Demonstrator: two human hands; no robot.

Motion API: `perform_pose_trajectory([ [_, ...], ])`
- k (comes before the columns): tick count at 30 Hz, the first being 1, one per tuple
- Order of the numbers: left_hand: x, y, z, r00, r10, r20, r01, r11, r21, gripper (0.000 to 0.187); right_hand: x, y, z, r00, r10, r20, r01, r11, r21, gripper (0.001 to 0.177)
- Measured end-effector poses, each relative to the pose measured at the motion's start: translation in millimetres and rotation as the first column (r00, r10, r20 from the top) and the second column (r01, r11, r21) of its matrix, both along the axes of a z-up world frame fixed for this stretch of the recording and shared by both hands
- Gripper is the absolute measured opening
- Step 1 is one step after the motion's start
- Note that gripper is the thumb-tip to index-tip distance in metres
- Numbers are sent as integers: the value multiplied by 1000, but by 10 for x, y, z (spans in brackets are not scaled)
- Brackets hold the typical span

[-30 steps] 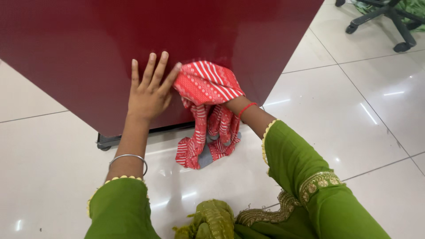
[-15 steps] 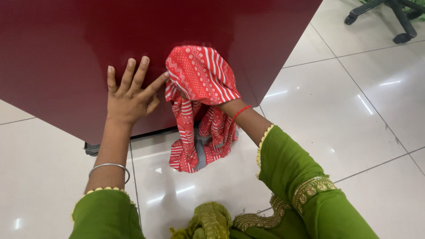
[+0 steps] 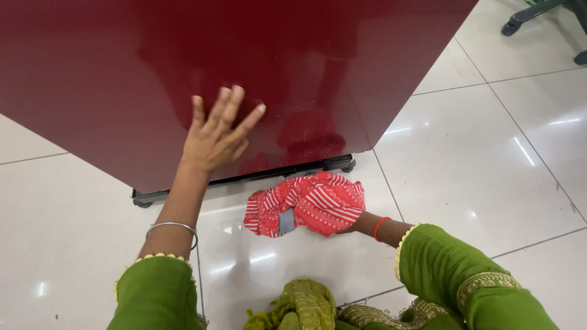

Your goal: The person wipes the top, door, and side of a red refrigerator using a red and white patterned cloth. They open the door to wipe the interior edge and seal, then close it and continue wiping the exterior surfaces.

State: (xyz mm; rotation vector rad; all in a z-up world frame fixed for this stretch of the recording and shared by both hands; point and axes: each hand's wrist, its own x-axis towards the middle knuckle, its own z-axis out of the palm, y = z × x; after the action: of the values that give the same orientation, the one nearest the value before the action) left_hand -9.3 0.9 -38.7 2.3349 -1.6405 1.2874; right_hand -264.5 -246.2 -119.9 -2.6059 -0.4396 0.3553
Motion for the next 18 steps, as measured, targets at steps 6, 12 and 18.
perform_pose_trajectory([
  [6,-466,-382,-447,925,-290,-246,370,835,407,39,195,-908,-1182,976,-210,-56,194,958,-212,43],
  [12,-265,-376,-295,981,-180,77,167,975,148,59,396,-1416,-1918,822,-392,-414,264,905,-333,61],
  [18,-269,-425,-294,973,-145,180,130,987,97,57,913,-1211,-1278,672,-538,-509,342,835,-432,77],
])
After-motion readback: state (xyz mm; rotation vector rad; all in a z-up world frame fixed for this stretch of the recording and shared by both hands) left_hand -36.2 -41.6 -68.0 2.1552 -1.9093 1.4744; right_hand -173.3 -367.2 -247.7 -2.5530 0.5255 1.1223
